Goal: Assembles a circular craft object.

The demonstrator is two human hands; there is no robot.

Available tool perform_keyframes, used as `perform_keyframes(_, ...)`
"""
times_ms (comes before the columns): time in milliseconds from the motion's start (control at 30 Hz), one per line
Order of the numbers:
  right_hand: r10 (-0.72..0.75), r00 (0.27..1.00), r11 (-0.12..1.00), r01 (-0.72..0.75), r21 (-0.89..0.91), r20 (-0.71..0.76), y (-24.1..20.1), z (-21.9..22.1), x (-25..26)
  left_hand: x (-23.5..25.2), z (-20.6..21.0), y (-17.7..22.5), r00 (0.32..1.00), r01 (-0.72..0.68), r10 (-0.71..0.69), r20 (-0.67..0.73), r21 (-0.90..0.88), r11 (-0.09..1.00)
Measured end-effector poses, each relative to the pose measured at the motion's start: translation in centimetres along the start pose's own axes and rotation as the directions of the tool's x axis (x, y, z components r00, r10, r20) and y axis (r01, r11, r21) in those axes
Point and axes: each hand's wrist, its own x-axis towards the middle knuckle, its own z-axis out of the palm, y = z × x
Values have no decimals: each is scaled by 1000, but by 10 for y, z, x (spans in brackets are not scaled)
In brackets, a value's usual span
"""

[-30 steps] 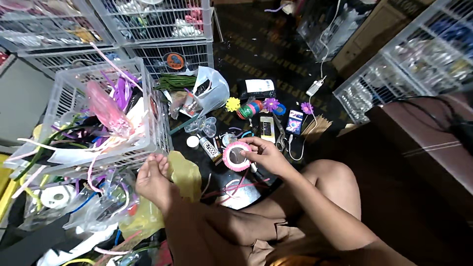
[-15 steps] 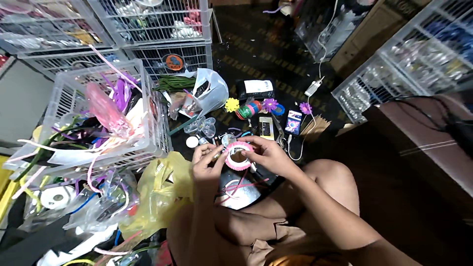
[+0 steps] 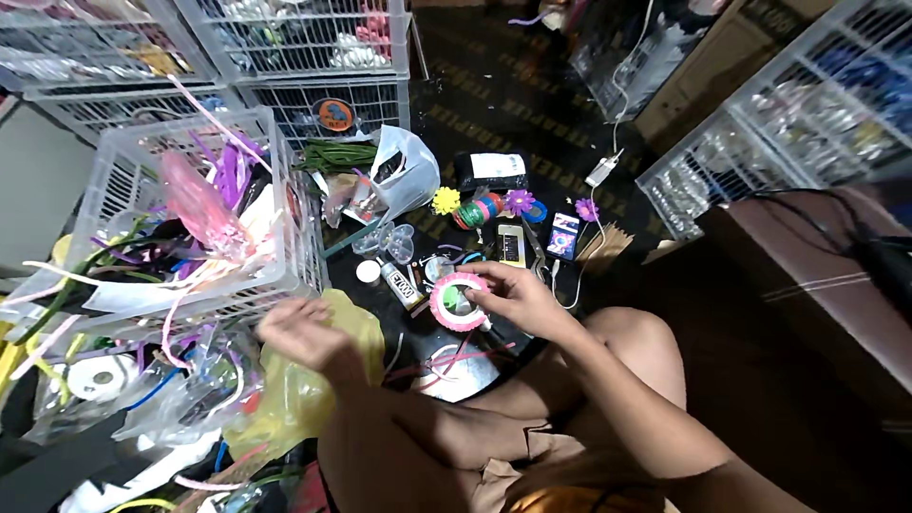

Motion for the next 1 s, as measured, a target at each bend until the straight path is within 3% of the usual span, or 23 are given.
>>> perform_keyframes(33,11,1000,1000,-11,6,-3,0,-2,0,12,-7,3,979,118,-126,-161,-61,991)
perform_keyframes(100,27,1000,999,-27,22,-6,0,-6,0,23,-13,11,929,235,-245,-276,-69,970)
perform_keyframes(133,34,999,999,-34,42,-4,0,-7,0,19,-12,14,938,242,-243,-248,-35,970)
perform_keyframes(200,31,999,997,-31,75,-7,0,-9,1,3,0,17,971,235,-234,-38,2,972)
perform_keyframes(267,30,1000,995,-30,96,-6,1,-10,2,-16,14,18,932,249,-232,279,-27,968)
perform_keyframes(300,29,1000,994,-28,108,-3,1,-10,2,-24,24,18,899,274,-242,365,-38,961)
perform_keyframes(367,34,999,992,-33,125,-2,1,-11,3,-43,41,23,898,291,-257,358,-45,956)
perform_keyframes(467,40,999,991,-40,127,5,0,-10,3,-58,48,26,917,207,-193,348,-3,978)
perform_keyframes(567,36,999,990,-35,136,-5,1,-5,4,-59,46,25,833,212,-147,533,-63,975)
perform_keyframes(633,31,999,990,-29,135,-17,0,-1,5,-62,50,27,812,248,-164,560,-76,966)
perform_keyframes(867,23,1000,993,-23,120,-1,-2,10,11,-67,55,26,833,334,-255,491,-80,939)
perform_keyframes(1000,119,993,947,-107,303,-23,1,11,14,-64,52,25,875,329,-262,408,-104,938)
